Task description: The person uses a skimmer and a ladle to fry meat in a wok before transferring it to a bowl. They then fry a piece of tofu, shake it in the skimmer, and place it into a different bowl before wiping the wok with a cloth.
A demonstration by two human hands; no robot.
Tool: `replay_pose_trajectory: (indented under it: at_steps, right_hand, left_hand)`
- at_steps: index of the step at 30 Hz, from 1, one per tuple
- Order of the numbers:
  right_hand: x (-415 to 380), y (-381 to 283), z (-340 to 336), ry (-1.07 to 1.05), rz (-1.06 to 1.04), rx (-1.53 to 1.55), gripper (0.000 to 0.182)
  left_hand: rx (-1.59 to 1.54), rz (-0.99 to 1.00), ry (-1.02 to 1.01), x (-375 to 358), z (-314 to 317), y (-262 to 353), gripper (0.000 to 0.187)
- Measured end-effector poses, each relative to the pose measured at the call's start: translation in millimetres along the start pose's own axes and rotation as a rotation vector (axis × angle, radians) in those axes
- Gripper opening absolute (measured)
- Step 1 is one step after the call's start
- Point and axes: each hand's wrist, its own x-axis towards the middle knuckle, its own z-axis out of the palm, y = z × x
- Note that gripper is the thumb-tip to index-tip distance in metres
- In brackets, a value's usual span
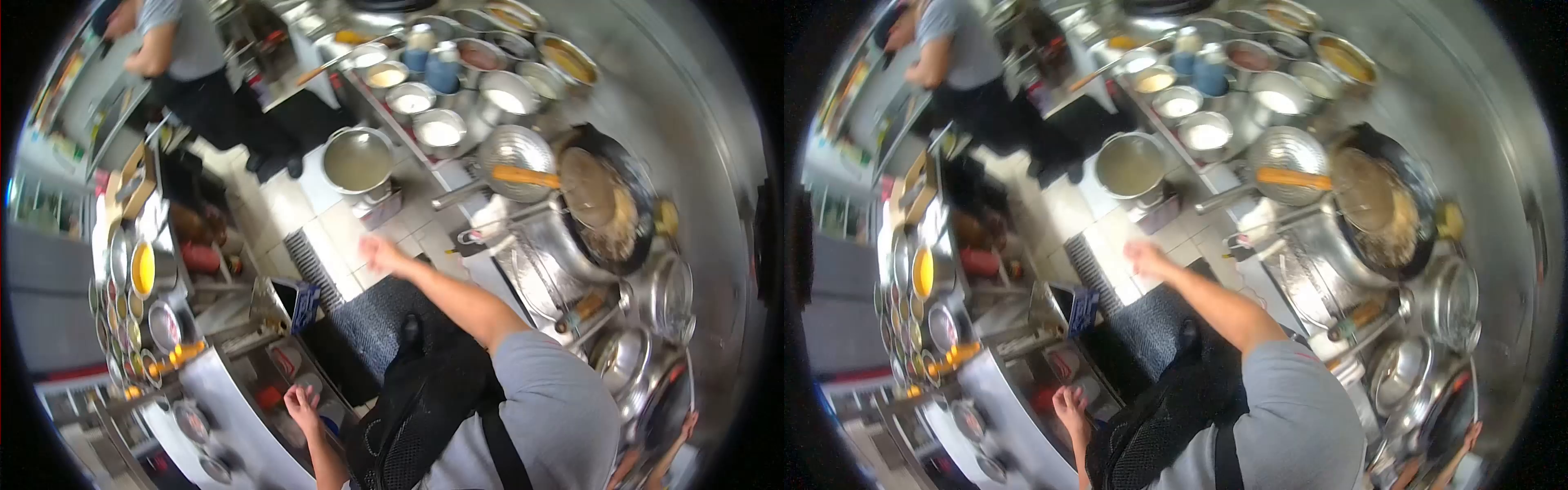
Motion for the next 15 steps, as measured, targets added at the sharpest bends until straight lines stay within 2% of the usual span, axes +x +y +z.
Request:
replay_pose_trajectory:
  at_steps: [1,2,3,4,6,7,9,10,11,12,13,14,15]
  right_hand:
    - [-37.6,13.6,-1.9,-0.094,-0.2,-0.434,0.036]
    - [-87.4,-1.2,-4.1,-0.163,-0.156,-0.799,0.041]
    - [-120.4,30.3,-15.0,-0.234,-0.375,-0.692,0.043]
    - [-164.6,34.8,-24.2,-0.241,-0.353,-0.707,0.04]
    - [-245.1,11.3,-47.8,-0.285,-0.079,-0.609,0.037]
    - [-275.6,22.2,-66.0,-0.191,-0.193,-0.59,0.037]
    - [-338.4,3.4,-91.2,0.081,0.049,-0.478,0.038]
    - [-363.8,7.9,-103.1,0.308,0.026,-0.358,0.036]
    - [-380.2,26.7,-128.4,0.44,0.079,-0.367,0.035]
    - [-409.2,-1.0,-134.9,0.622,0.044,-0.441,0.035]
    - [-425.7,7.0,-149.0,0.852,-0.084,-0.519,0.036]
    - [-448.7,-10.9,-151.9,0.968,-0.072,-0.43,0.038]
    - [-463.1,-9.9,-155.8,0.99,-0.072,-0.424,0.038]
  left_hand:
    - [0.035,0.051,-0.086,18.8,19.4,9.8,0.022]
    - [0.044,0.109,-0.185,33.6,40.8,23.3,0.022]
    - [0.054,0.165,-0.287,47.6,65.2,37.2,0.022]
    - [0.074,0.269,-0.361,60.4,92.8,48.4,0.023]
    - [0.194,0.459,-0.472,65.2,156.5,83.5,0.024]
    - [0.25,0.527,-0.561,64.4,188.6,98.1,0.024]
    - [0.218,0.57,-0.776,42.4,254.3,122.6,0.021]
    - [0.25,0.589,-0.865,23.5,286.6,135.0,0.022]
    - [0.291,0.64,-0.962,6.2,315.7,142.2,0.022]
    - [0.295,0.659,-1.082,-5.4,343.6,143.0,0.022]
    - [0.3,0.723,-1.165,-14.9,370.7,136.9,0.022]
    - [0.358,0.762,-1.237,-28.4,392.4,133.2,0.021]
    - [0.37,0.866,-1.27,-42.1,414.0,125.8,0.018]
